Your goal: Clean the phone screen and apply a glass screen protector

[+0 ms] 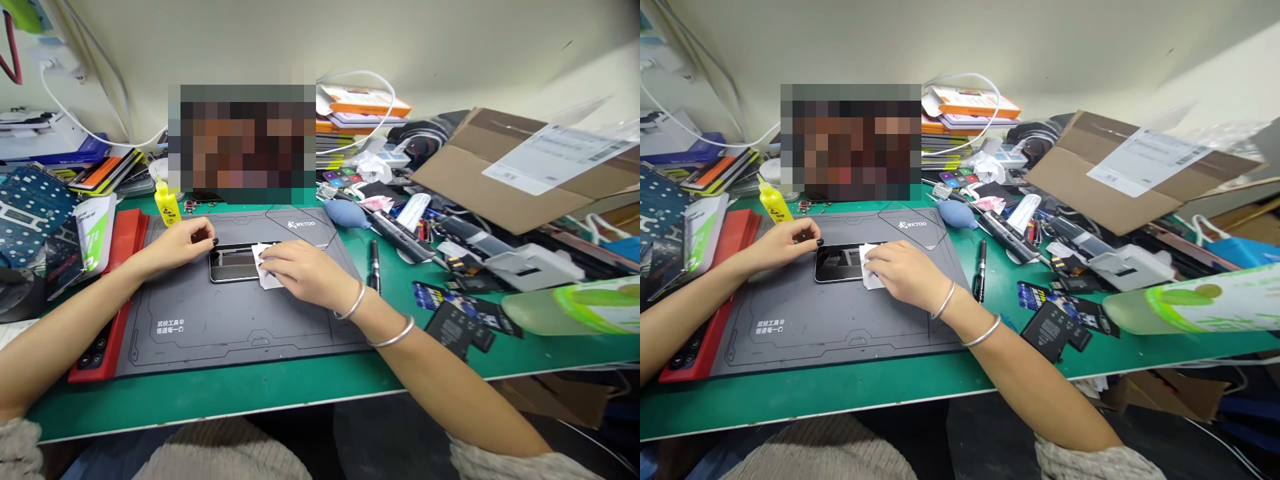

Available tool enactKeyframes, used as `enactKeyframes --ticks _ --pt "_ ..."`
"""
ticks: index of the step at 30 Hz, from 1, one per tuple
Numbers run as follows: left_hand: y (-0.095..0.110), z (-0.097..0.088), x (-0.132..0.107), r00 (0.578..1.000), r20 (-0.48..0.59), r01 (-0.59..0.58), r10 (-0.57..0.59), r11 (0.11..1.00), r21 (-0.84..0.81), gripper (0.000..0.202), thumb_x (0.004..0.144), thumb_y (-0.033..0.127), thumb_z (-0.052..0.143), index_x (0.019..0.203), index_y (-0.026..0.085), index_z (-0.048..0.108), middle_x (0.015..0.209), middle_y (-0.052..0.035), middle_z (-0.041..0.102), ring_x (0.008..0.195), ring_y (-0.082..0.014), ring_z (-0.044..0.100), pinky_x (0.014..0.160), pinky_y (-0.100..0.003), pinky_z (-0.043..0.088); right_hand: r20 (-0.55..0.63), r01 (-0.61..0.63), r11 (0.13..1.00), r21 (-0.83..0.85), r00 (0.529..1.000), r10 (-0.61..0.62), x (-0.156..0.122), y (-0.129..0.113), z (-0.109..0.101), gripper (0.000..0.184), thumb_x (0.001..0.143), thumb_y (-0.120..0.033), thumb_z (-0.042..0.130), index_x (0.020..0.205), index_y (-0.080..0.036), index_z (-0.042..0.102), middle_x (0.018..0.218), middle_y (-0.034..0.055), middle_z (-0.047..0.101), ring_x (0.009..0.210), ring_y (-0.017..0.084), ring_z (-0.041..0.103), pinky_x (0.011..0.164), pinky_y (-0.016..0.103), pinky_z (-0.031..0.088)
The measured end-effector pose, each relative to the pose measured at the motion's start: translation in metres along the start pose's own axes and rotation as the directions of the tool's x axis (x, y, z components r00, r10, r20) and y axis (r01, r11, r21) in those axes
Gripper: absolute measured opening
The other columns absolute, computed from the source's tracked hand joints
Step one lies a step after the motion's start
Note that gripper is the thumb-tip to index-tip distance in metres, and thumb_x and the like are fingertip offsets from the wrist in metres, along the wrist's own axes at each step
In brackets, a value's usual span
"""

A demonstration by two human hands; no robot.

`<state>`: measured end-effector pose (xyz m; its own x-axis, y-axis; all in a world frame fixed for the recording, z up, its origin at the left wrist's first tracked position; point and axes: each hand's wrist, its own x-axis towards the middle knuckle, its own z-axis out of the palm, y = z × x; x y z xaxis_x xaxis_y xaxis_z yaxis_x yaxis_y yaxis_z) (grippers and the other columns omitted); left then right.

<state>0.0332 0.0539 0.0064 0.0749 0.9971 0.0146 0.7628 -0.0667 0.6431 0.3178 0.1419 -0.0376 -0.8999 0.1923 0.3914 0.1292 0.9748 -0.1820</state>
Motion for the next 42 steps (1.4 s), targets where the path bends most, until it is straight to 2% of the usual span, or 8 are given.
enactKeyframes --ticks 7,13,19,24,27,31,36,42 --pt "-0.001 0.001 0.000 1.000 0.002 0.000 0.000 1.000 0.007 0.019 0.081 0.039 0.054 0.081 0.020 0.055 0.080 -0.0007 0.060 0.070 -0.0156 0.052 0.068 -0.030 0.043 0.015 -0.081 0.995 -0.055 0.997 0.081 -0.003 0.007 -0.006 0.026 0.094 -0.009 0.051 0.100 -0.019 0.074 0.108 0.0102 0.075 0.095 0.024 0.067 0.081 0.040 0.049" --pt "-0.001 0.000 0.000 1.000 0.008 0.000 0.000 1.000 0.013 0.019 0.081 0.039 0.054 0.081 0.020 0.055 0.080 -0.0008 0.060 0.070 -0.0156 0.053 0.068 -0.030 0.043 0.026 0.002 1.000 0.010 1.000 -0.002 -0.002 -0.001 -0.005 0.029 0.095 -0.009 0.049 0.106 -0.021 0.073 0.116 0.0081 0.074 0.105 0.023 0.067 0.084 0.038 0.049" --pt "0.000 0.000 0.000 1.000 0.009 0.006 -0.006 1.000 0.021 0.019 0.081 0.039 0.054 0.081 0.020 0.055 0.081 -0.0013 0.061 0.071 -0.0163 0.053 0.068 -0.030 0.043 0.026 -0.087 0.995 -0.053 0.996 0.089 -0.004 0.007 -0.009 0.026 0.094 -0.011 0.050 0.102 -0.019 0.074 0.112 0.0096 0.076 0.099 0.024 0.069 0.081 0.039 0.049" --pt "0.000 -0.001 0.000 1.000 0.011 0.009 -0.009 1.000 0.029 0.020 0.082 0.040 0.053 0.082 0.020 0.055 0.082 -0.0013 0.061 0.071 -0.0162 0.053 0.069 -0.030 0.044 0.001 0.010 1.000 0.001 1.000 -0.010 -0.002 -0.002 -0.009 0.022 0.095 -0.013 0.053 0.102 -0.018 0.072 0.109 0.0083 0.076 0.098 0.024 0.068 0.079 0.037 0.050" --pt "0.000 -0.001 0.000 1.000 0.011 0.010 -0.010 1.000 0.026 0.020 0.082 0.040 0.054 0.082 0.020 0.056 0.082 -0.0014 0.061 0.072 -0.0163 0.054 0.069 -0.031 0.044 -0.018 0.007 1.000 0.008 1.000 -0.007 -0.002 -0.002 -0.006 0.021 0.093 -0.012 0.054 0.106 -0.017 0.071 0.112 0.0096 0.076 0.101 0.025 0.068 0.082 0.038 0.050" --pt "0.000 0.000 0.001 1.000 0.019 0.011 -0.012 1.000 0.018 0.021 0.081 0.040 0.053 0.082 0.020 0.055 0.081 -0.0015 0.061 0.071 -0.0164 0.054 0.068 -0.031 0.044 -0.025 -0.031 1.000 -0.005 0.999 0.030 -0.002 0.000 -0.004 0.017 0.094 -0.014 0.055 0.098 -0.017 0.071 0.108 0.0097 0.076 0.098 0.024 0.069 0.080 0.038 0.049" --pt "0.000 0.000 0.000 1.000 0.016 0.008 -0.008 1.000 0.018 0.022 0.081 0.041 0.053 0.081 0.020 0.055 0.080 -0.0015 0.061 0.070 -0.0162 0.053 0.067 -0.031 0.044 -0.024 0.008 1.000 0.027 1.000 -0.007 -0.001 0.000 -0.004 0.015 0.096 -0.019 0.056 0.095 -0.020 0.071 0.108 0.0080 0.075 0.099 0.022 0.068 0.081 0.036 0.047" --pt "0.001 -0.001 0.000 1.000 0.014 0.011 -0.011 1.000 0.020 0.021 0.081 0.040 0.053 0.081 0.020 0.055 0.079 -0.0011 0.061 0.069 -0.0162 0.053 0.066 -0.030 0.044 -0.033 -0.092 0.996 0.008 0.995 0.092 -0.004 0.008 -0.007 0.013 0.094 -0.018 0.057 0.087 -0.019 0.068 0.099 0.0086 0.074 0.090 0.022 0.066 0.079 0.036 0.046"
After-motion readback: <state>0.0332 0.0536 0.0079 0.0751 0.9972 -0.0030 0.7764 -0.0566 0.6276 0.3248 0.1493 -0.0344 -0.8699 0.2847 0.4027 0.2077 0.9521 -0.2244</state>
